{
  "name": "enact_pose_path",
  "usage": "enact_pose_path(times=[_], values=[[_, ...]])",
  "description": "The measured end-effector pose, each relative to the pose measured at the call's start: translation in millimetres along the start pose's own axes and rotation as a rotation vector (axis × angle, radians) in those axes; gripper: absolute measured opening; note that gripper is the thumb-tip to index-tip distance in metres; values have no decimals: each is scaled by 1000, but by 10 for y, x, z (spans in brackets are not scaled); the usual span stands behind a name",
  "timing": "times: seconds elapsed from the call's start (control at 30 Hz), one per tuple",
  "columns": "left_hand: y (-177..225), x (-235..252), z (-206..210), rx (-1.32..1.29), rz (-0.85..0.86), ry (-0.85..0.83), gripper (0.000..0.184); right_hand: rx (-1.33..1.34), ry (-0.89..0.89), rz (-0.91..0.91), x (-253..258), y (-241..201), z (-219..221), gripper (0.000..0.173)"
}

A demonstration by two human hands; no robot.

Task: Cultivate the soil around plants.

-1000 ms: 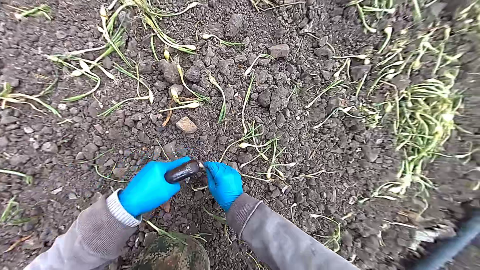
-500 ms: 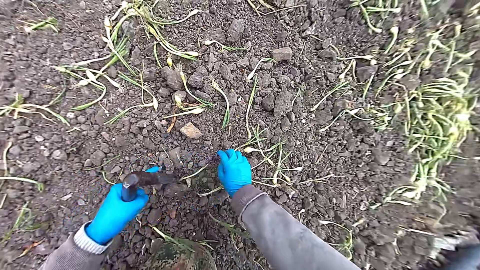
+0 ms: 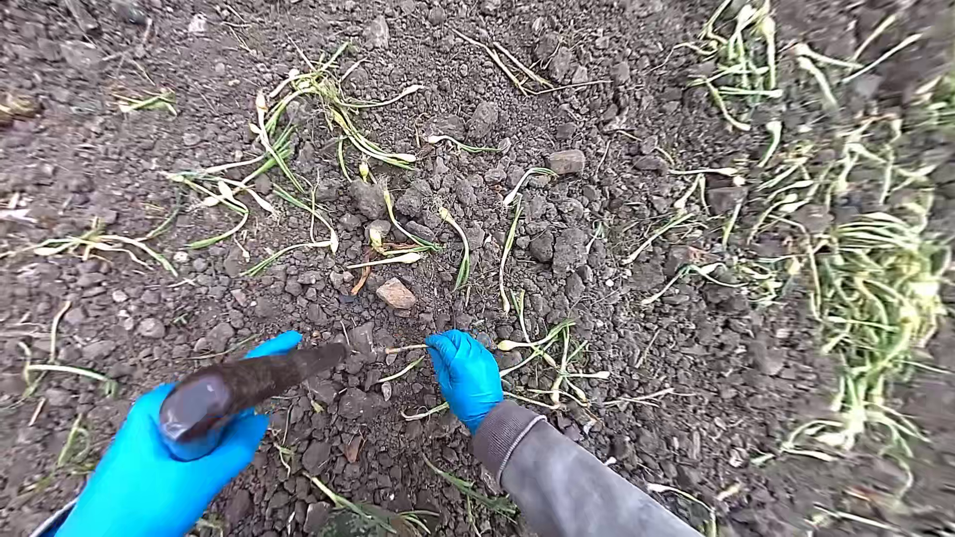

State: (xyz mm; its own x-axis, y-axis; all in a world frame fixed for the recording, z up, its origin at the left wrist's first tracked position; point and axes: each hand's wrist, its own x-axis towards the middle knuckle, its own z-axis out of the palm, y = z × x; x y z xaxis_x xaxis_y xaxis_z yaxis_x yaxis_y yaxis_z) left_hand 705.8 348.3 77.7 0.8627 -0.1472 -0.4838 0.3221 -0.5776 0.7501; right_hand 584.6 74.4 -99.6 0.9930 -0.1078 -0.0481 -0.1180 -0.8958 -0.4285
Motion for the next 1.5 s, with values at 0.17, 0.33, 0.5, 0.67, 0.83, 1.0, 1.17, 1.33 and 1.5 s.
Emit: enact_pose_path(times=[0.17,0.33,0.5,0.67,0.83,1.0,1.17,1.33,1.5], values=[[-483,409,366,218,143,-310,68,97,45,5,135,-385,1,17],[-739,415,454,82,-37,-293,60,83,-63,-53,447,-761,182,15],[-799,269,282,-138,-42,-72,25,-3,-496,71,633,-1040,636,22],[-1063,240,312,-279,-44,-92,26,-132,-167,89,973,-846,335,47],[-765,156,-13,-266,355,-57,64,-231,-563,371,1761,-823,-41,39],[-796,577,14,-192,161,-15,48,-217,-298,79,1450,-858,-114,31],[-241,504,-523,-313,124,-37,29,-31,-89,-54,767,-721,148,27],[34,736,-286,135,243,-177,65,52,-47,67,853,-761,91,17],[-720,1045,275,89,46,-221,66,-56,-77,-68,1283,-1054,44,17]])
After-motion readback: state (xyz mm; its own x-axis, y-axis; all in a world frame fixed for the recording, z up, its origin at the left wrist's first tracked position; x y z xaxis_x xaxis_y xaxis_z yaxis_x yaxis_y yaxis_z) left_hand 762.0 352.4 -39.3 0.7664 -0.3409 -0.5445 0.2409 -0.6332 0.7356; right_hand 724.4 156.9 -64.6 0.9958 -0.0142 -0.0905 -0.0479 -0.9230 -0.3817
